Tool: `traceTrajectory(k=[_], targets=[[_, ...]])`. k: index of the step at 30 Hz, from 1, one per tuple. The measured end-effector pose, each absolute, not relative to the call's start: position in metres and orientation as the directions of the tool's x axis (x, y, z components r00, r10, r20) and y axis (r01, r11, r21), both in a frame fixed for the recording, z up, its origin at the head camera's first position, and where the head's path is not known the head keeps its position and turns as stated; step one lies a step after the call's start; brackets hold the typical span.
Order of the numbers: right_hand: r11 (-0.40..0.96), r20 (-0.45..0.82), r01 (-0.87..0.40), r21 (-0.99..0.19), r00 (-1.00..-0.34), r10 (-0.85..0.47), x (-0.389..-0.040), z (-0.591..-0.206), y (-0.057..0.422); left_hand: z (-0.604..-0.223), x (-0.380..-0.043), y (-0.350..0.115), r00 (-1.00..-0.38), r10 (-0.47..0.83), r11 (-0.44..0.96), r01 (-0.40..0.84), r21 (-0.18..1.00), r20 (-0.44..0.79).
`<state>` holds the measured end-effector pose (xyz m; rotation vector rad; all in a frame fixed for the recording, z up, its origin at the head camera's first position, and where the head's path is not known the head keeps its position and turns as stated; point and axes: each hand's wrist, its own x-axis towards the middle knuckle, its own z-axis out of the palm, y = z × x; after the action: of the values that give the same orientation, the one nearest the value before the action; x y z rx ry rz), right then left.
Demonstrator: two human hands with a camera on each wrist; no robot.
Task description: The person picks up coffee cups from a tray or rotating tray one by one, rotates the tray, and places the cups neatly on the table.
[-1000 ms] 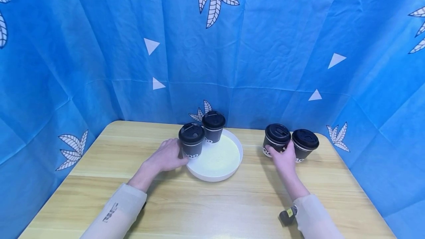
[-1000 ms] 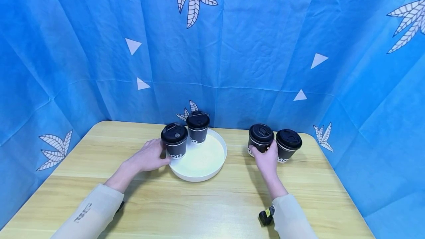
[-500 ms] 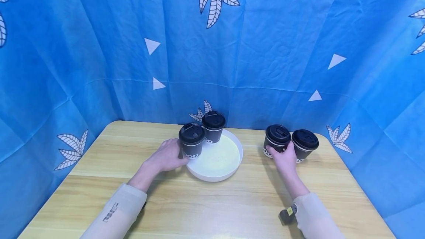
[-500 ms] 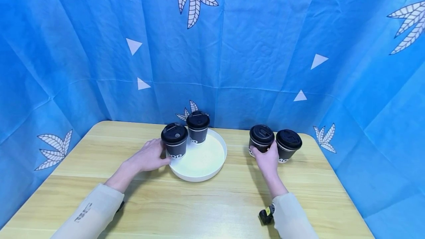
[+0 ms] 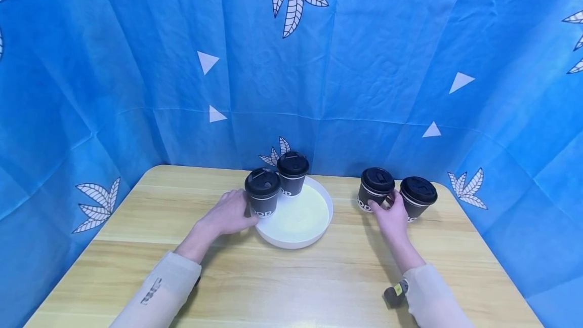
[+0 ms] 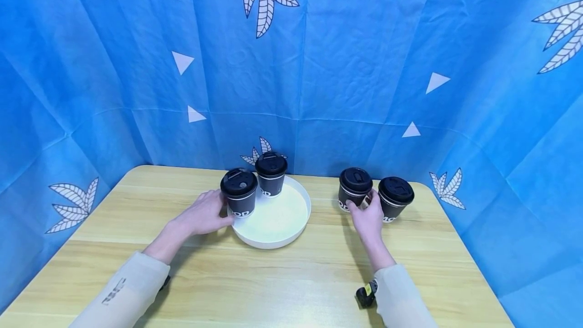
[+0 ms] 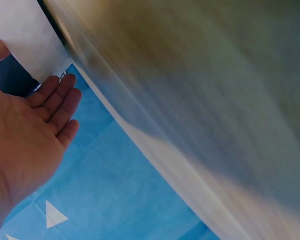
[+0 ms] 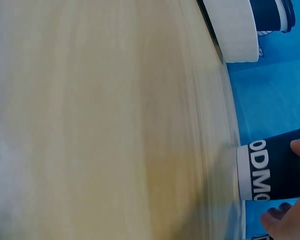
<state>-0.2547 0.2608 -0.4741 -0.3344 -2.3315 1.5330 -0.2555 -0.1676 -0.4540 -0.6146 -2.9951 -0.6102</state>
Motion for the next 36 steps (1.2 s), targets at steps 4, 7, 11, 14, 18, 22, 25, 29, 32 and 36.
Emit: traceTrajectory(k=[4,7,11,14,18,22,25,29,32,36], targets=[[0.385,0.116,0.035,-0.922,-0.925,0.361,-0.252,-0.472,0.261,-0.455,-0.256,-0.168,-0.922,0.376,0.847,0.384,0.367,0.096],[0.387,0.104,0.046,-0.921,-0.928,0.358,-0.249,-0.469,0.261,-0.455,-0.257,-0.168,-0.921,0.377,0.846,0.385,0.368,0.097],[0.366,0.091,0.045,-0.929,-0.934,0.344,-0.243,-0.464,0.259,-0.456,-0.257,-0.169,-0.92,0.378,0.844,0.387,0.37,0.1],[0.343,0.078,0.044,-0.938,-0.94,0.333,-0.237,-0.46,0.258,-0.455,-0.257,-0.169,-0.92,0.379,0.845,0.388,0.369,0.1],[0.313,0.061,0.046,-0.949,-0.944,0.325,-0.227,-0.454,0.256,-0.454,-0.257,-0.169,-0.921,0.378,0.848,0.385,0.365,0.095],[0.301,0.081,0.023,-0.953,-0.941,0.328,-0.217,-0.448,0.254,-0.453,-0.257,-0.169,-0.922,0.377,0.851,0.381,0.362,0.086],[0.307,0.109,0.002,-0.952,-0.932,0.346,-0.211,-0.443,0.252,-0.452,-0.256,-0.168,-0.922,0.377,0.849,0.38,0.366,0.084],[0.313,0.151,-0.028,-0.949,-0.915,0.374,-0.203,-0.435,0.247,-0.452,-0.256,-0.167,-0.922,0.377,0.847,0.381,0.371,0.085],[0.312,0.192,-0.068,-0.948,-0.903,0.384,-0.199,-0.429,0.241,-0.452,-0.256,-0.167,-0.923,0.375,0.846,0.377,0.376,0.084],[0.305,0.269,-0.158,-0.939,-0.892,0.364,-0.198,-0.423,0.231,-0.452,-0.255,-0.168,-0.925,0.372,0.847,0.374,0.378,0.083]])
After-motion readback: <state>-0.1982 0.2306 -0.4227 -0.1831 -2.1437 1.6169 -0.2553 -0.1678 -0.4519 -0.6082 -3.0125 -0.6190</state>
